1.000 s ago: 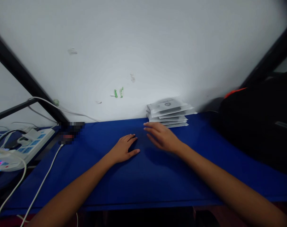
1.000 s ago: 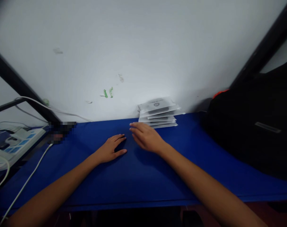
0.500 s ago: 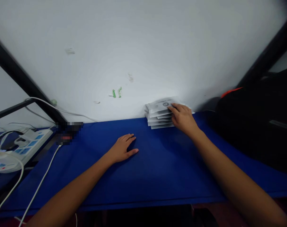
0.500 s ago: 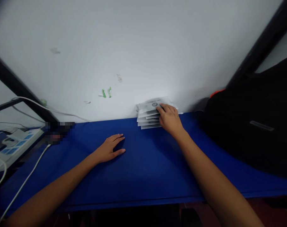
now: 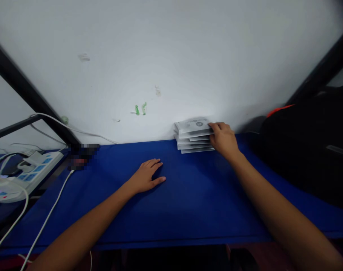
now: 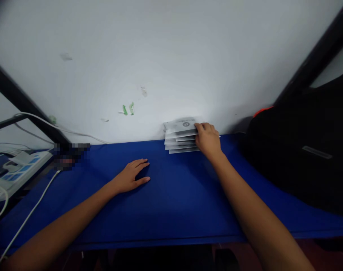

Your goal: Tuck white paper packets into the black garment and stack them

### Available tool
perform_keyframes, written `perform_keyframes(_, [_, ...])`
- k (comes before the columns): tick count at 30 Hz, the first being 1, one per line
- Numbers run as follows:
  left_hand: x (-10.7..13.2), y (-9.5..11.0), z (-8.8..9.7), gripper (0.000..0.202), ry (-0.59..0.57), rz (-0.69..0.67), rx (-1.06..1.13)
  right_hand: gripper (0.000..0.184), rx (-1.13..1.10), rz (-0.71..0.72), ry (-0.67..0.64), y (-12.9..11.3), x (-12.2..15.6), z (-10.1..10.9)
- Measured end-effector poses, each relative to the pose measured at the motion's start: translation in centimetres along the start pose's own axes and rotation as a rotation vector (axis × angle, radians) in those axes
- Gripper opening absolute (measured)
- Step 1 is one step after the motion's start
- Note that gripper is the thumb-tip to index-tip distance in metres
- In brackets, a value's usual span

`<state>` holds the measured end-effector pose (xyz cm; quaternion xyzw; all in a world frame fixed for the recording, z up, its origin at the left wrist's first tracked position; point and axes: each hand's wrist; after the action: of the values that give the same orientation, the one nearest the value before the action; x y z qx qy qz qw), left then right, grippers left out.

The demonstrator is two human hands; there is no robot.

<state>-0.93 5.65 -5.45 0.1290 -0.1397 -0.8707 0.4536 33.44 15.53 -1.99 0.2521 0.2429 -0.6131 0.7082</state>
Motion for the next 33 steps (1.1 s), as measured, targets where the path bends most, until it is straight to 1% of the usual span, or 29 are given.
perform_keyframes(3, [0.0, -0.2, -0.1, 0.065, 0.014, -0.01, -0.002, 0.036, 0.037, 0.016, 0.024, 0.4, -0.1, -0.3])
perform_keyframes(6, [0.0, -0.3, -0.2, 0.064, 0.032, -0.024, -0.004, 0.032, 0.03, 0.048, 0.086, 0.7, 0.0, -0.6])
perform_keyframes(9, [0.0, -0.2, -0.1, 0.064, 0.024, -0.018, 0.007, 0.028, -0.01, 0.064, 0.155, 0.7, 0.2, -0.7])
perform_keyframes(11, [0.1, 0.0, 0.0, 0.065, 0.009, -0.004, 0.024, 0.027, -0.033, 0.08, 0.212, 0.4, 0.3, -0.4])
perform_keyframes(14, [0.0, -0.1, 0.1, 0.063, 0.014, 0.0, 0.083, 0.026, -0.083, 0.161, 0.328, -1.0, 0.7, 0.7])
perform_keyframes(16, [-0.2, -0.5, 0.0, 0.054, 0.076, -0.009, 0.178, 0.026, -0.128, 0.247, 0.394, -2.6, 1.3, 1.8])
perform_keyframes(17, [-0.3, -0.8, 0.0, 0.048, 0.132, 0.001, 0.246, 0.025, -0.149, 0.299, 0.413, -3.6, 1.7, 2.4])
perform_keyframes(19, [-0.7, -1.7, 0.0, 0.038, 0.292, 0.065, 0.427, 0.024, -0.223, 0.465, 0.461, -5.7, 2.8, 3.7])
perform_keyframes(21, [-1.0, -2.6, 0.1, 0.032, 0.485, 0.19, 0.658, 0.023, -0.295, 0.62, 0.449, -7.7, 3.9, 4.8])
perform_keyframes(22, [-1.1, -3.1, 0.3, 0.031, 0.567, 0.255, 0.76, 0.022, -0.325, 0.669, 0.43, -8.6, 4.3, 5.2])
perform_keyframes(24, [-1.3, -3.9, 0.7, 0.031, 0.679, 0.352, 0.885, 0.02, -0.364, 0.746, 0.375, -9.8, 5.1, 5.8])
perform_keyframes(26, [-1.3, -4.5, 1.1, 0.031, 0.728, 0.395, 0.894, 0.02, -0.383, 0.804, 0.307, -10.4, 5.5, 6.0])
perform_keyframes(29, [-1.3, -5.1, 1.6, 0.029, 0.765, 0.404, 0.842, 0.023, -0.391, 0.855, 0.215, -10.4, 5.7, 6.0])
perform_keyframes(33, [-1.2, -5.5, 2.4, 0.029, 0.758, 0.384, 0.735, 0.027, -0.387, 0.879, 0.1, -10.3, 5.8, 5.8])
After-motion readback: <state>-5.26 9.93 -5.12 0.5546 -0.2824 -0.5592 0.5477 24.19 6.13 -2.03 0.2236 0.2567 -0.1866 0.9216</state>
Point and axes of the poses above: each hand's wrist, its own x-axis away from the middle knuckle, its own z-axis out of the back of the hand, y = z × x, and after that the axes turned 6 degrees about x, right-handed
